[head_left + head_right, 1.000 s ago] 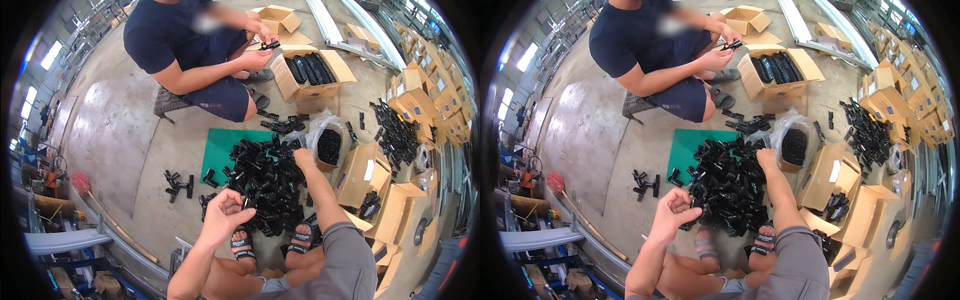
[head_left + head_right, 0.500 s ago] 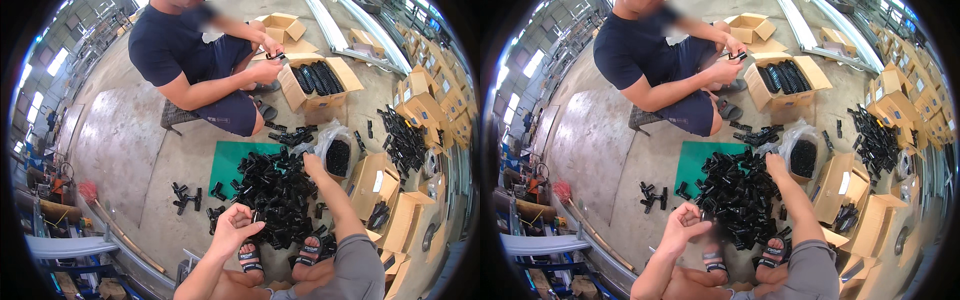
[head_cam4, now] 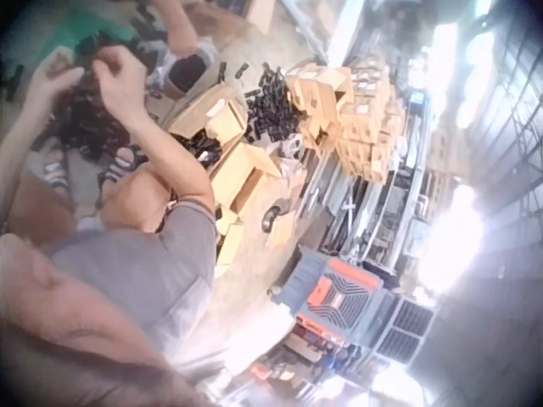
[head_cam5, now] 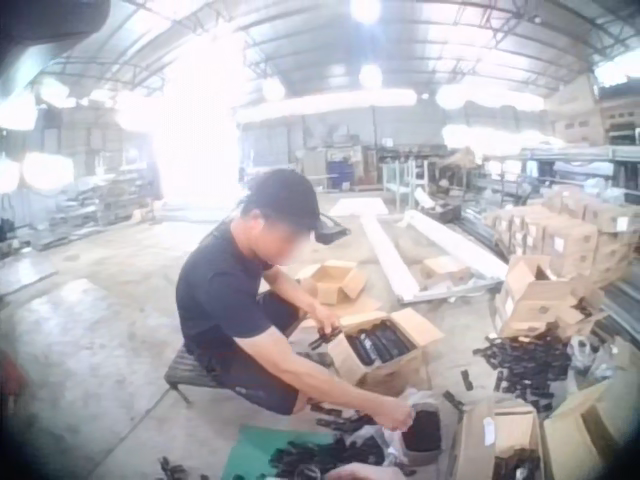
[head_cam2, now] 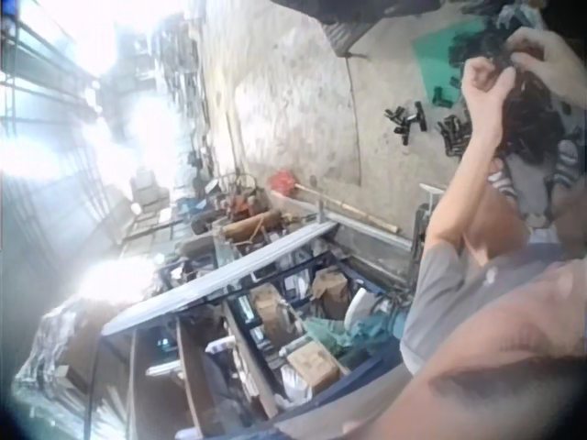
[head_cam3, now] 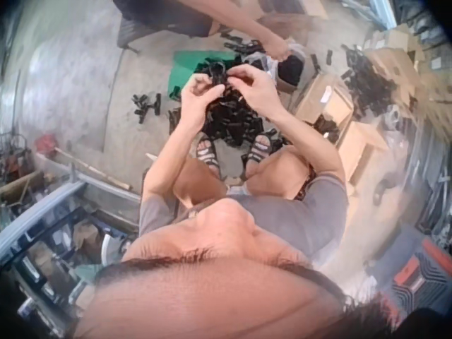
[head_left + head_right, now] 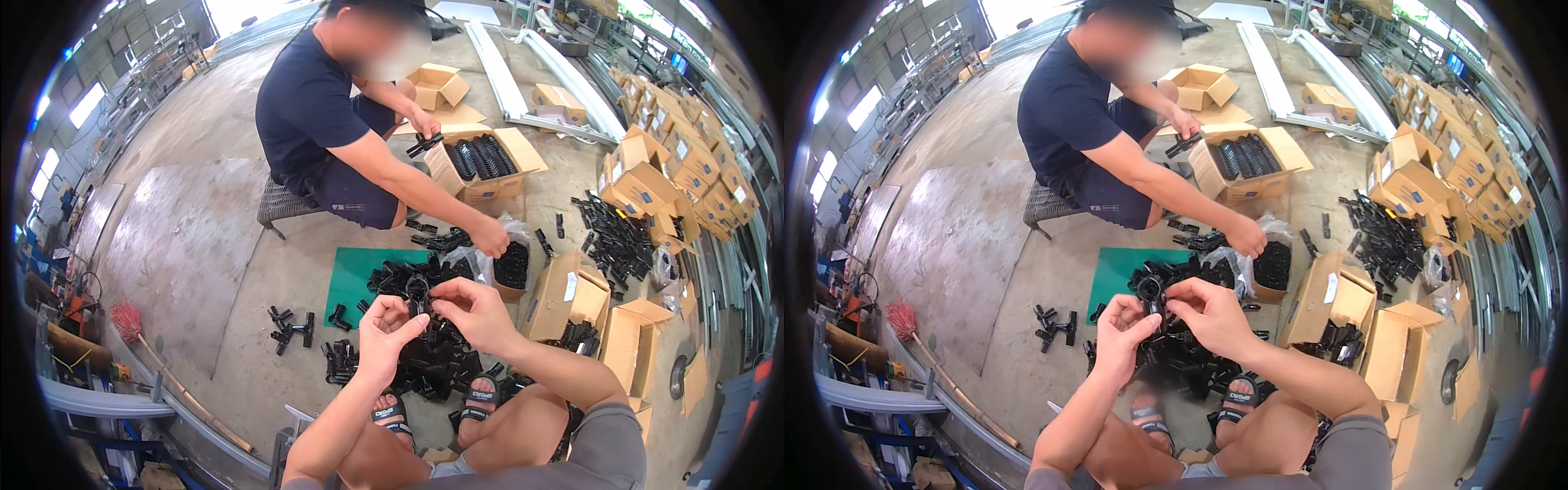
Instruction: The person connects black plastic components together by hand and places the finished units into cardboard boxes.
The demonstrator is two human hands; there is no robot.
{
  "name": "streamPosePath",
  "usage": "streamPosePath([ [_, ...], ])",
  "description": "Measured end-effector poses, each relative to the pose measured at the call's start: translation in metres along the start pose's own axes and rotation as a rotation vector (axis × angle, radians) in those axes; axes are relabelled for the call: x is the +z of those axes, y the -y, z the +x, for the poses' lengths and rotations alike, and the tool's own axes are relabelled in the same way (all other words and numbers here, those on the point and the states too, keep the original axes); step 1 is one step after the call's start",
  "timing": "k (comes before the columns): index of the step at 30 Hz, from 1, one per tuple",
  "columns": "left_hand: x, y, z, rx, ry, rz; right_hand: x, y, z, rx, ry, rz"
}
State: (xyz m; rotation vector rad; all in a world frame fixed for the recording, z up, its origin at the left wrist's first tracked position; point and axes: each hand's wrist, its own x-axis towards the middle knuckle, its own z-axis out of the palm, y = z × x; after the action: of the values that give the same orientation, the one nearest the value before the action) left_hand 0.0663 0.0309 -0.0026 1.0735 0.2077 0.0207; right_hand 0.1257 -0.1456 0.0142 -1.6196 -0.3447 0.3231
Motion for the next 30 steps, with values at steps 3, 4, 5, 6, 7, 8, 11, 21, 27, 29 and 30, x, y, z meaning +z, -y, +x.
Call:
streamPosePath([
  [3,0.008,-0.005,-0.013,0.041,0.03,-0.041,0.006,0.015,-0.018,-0.047,-0.068,-0.005],
  [4,0.012,-0.009,-0.018,0.061,0.046,-0.039,0.008,0.018,-0.023,-0.066,-0.092,0.007],
  [5,0.016,-0.011,-0.023,0.073,0.064,-0.039,0.01,0.02,-0.03,-0.079,-0.12,0.017],
  [6,0.016,-0.01,-0.026,0.086,0.071,-0.042,0.012,0.022,-0.036,-0.083,-0.136,0.028],
  [7,0.014,-0.009,-0.028,0.099,0.078,-0.045,0.015,0.024,-0.041,-0.087,-0.152,0.041],
  [8,0.012,-0.008,-0.03,0.112,0.083,-0.046,0.017,0.025,-0.044,-0.091,-0.165,0.055],
  [11,0.012,-0.009,-0.038,0.139,0.092,-0.025,0.02,0.035,-0.055,-0.115,-0.186,0.005],
  [21,0.008,-0.008,-0.051,0.129,0.041,-0.004,0.027,0.034,-0.062,-0.098,-0.171,-0.032],
  [27,0.014,-0.004,-0.046,0.107,0.062,-0.047,0.02,0.028,-0.061,-0.14,-0.19,-0.04],
  [29,0.017,0.0,-0.043,0.114,0.073,-0.044,0.015,0.025,-0.06,-0.149,-0.199,-0.117],
  [30,0.018,0.001,-0.041,0.119,0.08,-0.043,0.013,0.024,-0.059,-0.155,-0.203,-0.156],
])
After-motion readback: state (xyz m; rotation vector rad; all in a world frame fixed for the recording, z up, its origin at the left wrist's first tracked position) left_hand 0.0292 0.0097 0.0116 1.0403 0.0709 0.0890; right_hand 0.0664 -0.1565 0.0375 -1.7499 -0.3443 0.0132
